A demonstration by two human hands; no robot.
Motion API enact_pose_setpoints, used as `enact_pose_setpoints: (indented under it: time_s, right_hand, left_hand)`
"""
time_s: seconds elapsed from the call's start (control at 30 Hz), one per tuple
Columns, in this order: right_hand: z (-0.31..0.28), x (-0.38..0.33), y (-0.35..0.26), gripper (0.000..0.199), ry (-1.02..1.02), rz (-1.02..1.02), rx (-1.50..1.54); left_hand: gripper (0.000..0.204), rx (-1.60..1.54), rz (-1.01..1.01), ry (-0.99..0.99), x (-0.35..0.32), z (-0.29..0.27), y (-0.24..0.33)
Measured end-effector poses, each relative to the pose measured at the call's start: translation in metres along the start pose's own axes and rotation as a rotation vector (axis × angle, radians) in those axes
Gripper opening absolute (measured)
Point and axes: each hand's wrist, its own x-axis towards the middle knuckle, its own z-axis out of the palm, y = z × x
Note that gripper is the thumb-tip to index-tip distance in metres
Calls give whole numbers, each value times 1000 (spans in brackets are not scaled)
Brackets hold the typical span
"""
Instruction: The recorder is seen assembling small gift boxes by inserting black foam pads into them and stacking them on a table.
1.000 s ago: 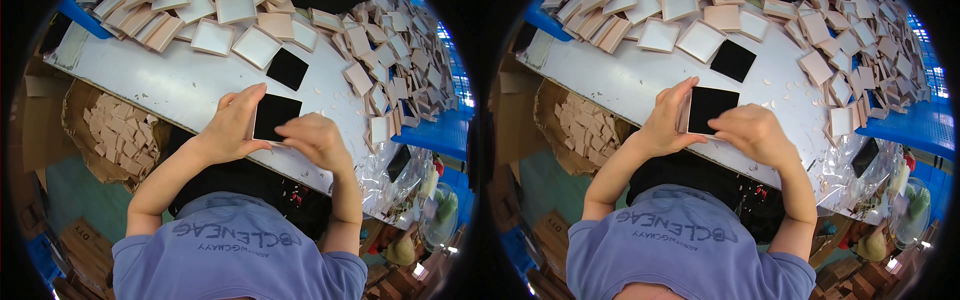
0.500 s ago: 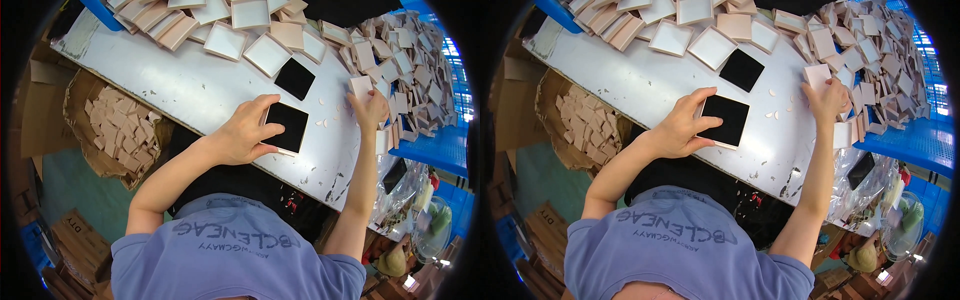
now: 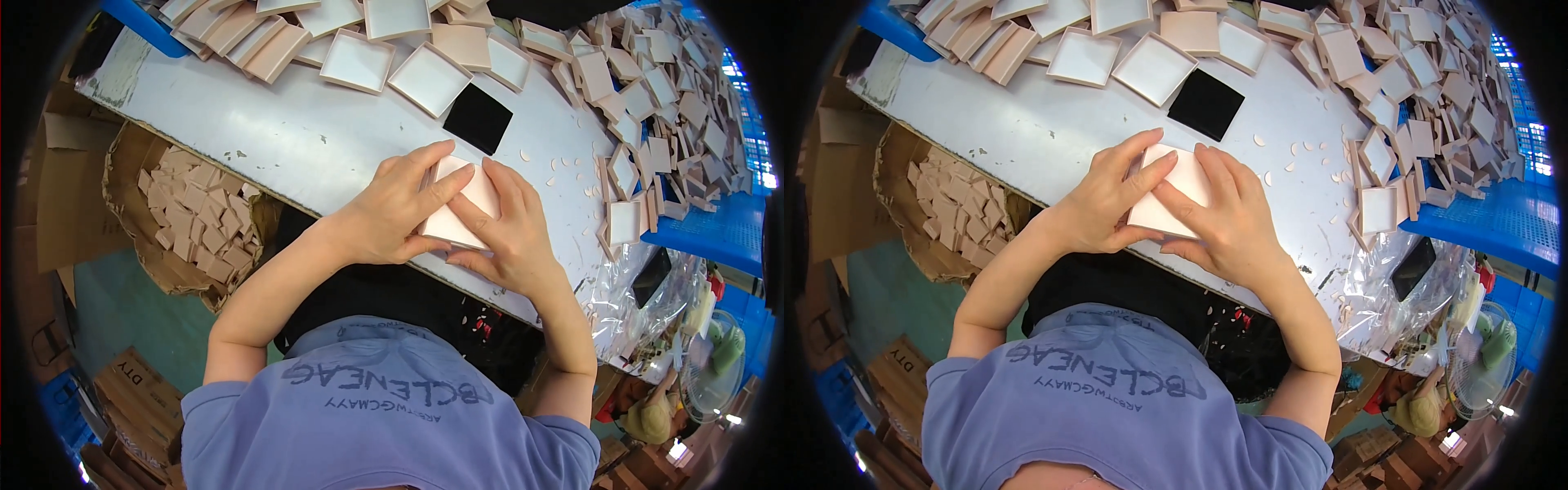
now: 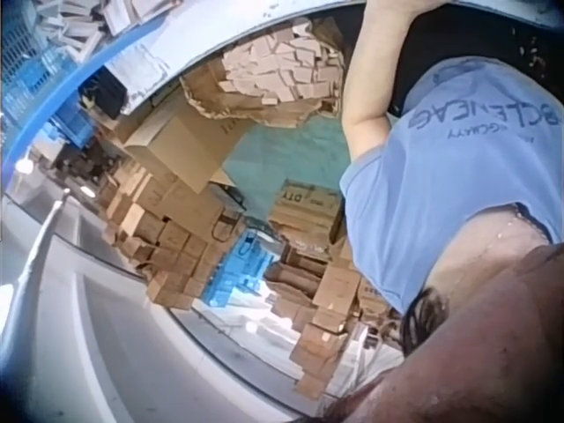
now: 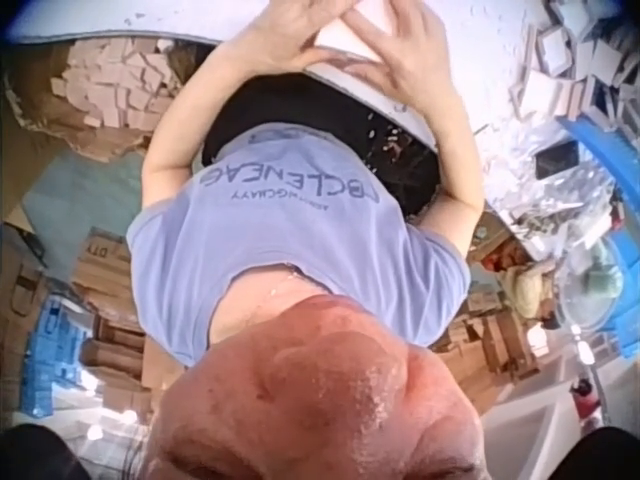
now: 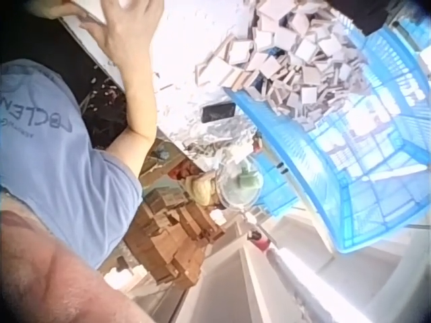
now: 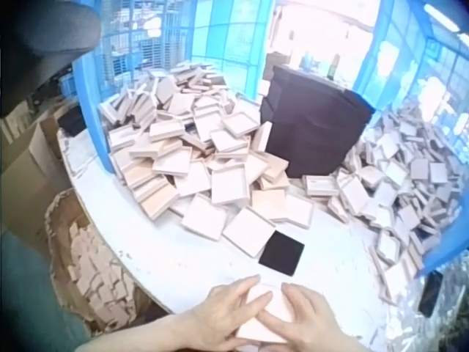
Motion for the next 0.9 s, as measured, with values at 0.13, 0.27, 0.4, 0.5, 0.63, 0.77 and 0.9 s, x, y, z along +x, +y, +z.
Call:
enact_pose_setpoints:
  time_s: [0.13,0.27,0.4,0.5,0.63,0.77,0.9]
  right_hand:
    - [9,-4,-6,67,-2,24,-110]
    - [11,-7,-1,66,-6,26,-70]
    - [-3,-5,14,55,144,102,211]
    - [-9,13,45,41,506,221,207]
    - [21,32,78,34,304,229,74]
    - [34,39,83,25,209,204,-63]
    - [30,40,76,17,232,429,152]
  left_hand:
    - [81,101,-22,16,-3,1,1]
    - [81,205,-31,1,-4,0,2]
    - [70,111,-7,43,2,-13,-16]
    - [58,178,-63,313,19,-21,-52]
    - [27,685,-204,215,39,-19,-88]
    - [13,388,-212,279,36,-22,-74]
    - [14,134,-103,368,23,-34,-4]
